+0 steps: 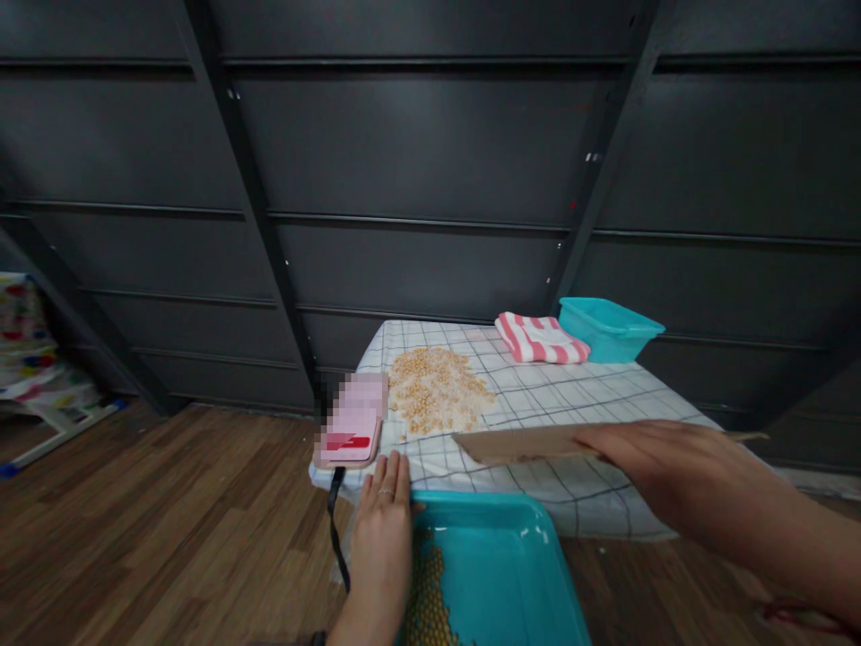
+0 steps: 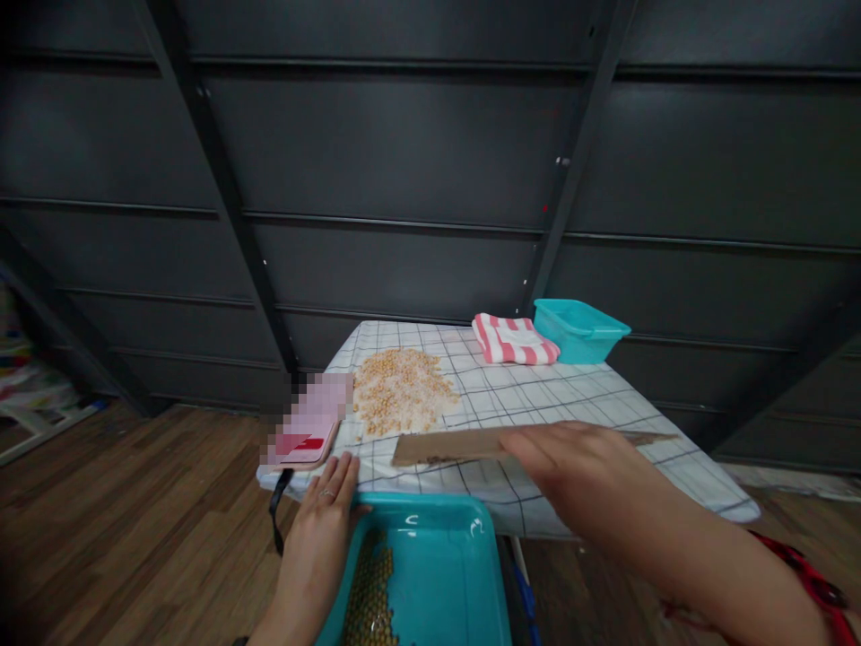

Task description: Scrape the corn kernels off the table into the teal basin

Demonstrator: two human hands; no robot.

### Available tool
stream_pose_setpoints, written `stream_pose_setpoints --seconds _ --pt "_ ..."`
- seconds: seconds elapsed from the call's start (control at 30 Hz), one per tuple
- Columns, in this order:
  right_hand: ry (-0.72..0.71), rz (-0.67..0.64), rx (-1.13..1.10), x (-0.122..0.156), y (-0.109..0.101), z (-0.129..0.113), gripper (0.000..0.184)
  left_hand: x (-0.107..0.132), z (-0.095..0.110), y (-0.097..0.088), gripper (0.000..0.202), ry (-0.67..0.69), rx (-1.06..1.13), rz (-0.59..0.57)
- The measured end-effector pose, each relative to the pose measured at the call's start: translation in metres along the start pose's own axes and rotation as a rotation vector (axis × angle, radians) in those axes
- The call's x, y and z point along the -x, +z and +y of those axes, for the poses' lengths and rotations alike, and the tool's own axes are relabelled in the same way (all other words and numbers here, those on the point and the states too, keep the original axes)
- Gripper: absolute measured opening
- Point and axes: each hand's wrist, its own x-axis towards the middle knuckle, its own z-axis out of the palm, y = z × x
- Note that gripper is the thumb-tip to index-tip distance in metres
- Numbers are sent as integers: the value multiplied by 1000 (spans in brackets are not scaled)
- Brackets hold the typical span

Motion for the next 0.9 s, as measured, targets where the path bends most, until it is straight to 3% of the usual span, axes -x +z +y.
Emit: stream_pose_setpoints --seconds 0.17,0.37,0.9 --pt "-40 -35 117 -3 25 27 40 3 -3 9 48 14 54 17" --pt "-22 -44 87 -9 44 34 39 2 -2 5 44 11 18 29" --pt "-50 -2 92 -3 43 27 37 4 -3 9 44 21 2 41"
